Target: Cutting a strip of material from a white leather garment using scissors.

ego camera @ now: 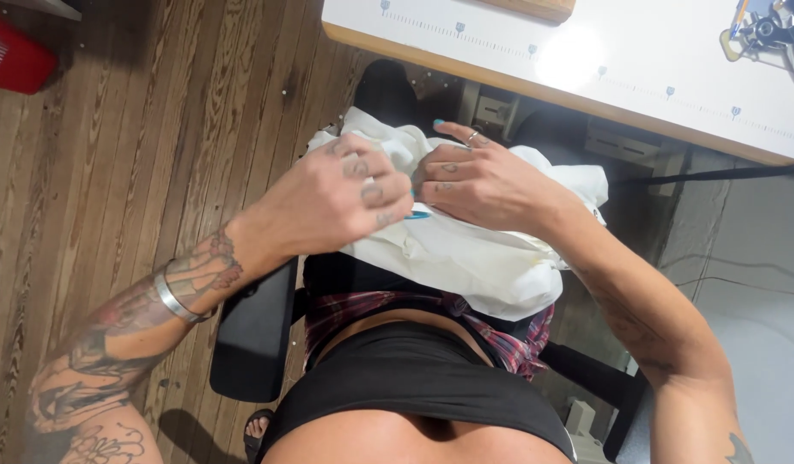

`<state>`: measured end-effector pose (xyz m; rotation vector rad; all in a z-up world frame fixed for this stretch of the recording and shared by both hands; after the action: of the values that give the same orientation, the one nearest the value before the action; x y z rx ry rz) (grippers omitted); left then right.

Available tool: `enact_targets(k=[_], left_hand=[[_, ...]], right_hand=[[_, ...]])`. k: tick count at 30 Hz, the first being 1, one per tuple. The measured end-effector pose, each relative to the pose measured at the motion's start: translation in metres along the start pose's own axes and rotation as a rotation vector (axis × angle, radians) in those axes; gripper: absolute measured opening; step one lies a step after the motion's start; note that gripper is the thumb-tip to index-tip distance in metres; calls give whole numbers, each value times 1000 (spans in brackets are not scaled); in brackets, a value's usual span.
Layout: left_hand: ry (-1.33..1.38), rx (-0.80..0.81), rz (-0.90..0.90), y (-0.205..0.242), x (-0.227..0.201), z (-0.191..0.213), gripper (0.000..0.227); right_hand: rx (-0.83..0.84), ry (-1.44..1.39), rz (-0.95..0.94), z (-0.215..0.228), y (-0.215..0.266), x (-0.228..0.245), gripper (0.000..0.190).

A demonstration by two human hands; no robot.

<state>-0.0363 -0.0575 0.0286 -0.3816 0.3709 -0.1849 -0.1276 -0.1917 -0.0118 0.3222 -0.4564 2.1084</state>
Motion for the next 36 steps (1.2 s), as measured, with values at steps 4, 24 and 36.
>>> enact_targets(k=[4,24,36], left_hand=[[-262,-154,-243,3,-25,11,12],[-534,-313,-248,38,-47,4,16],[593,-454,1209,48,-45,-38,23]], right_hand=[[-51,171,9,14,1,16,6],[-327,427,-169,-11,12,35,15],[-282,820,-88,-10,-18,67,14]])
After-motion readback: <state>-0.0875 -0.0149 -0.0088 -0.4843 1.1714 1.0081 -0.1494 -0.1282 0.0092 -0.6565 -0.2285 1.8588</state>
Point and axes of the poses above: each hand's wrist, its own y-axis away from the middle knuckle, its own z-axis out of the back of the hand, x = y × z, the point moved 6 cm from there along -y, towards the middle knuckle, and after that the axes turned 8 degrees about z, right-handed, at the moved point
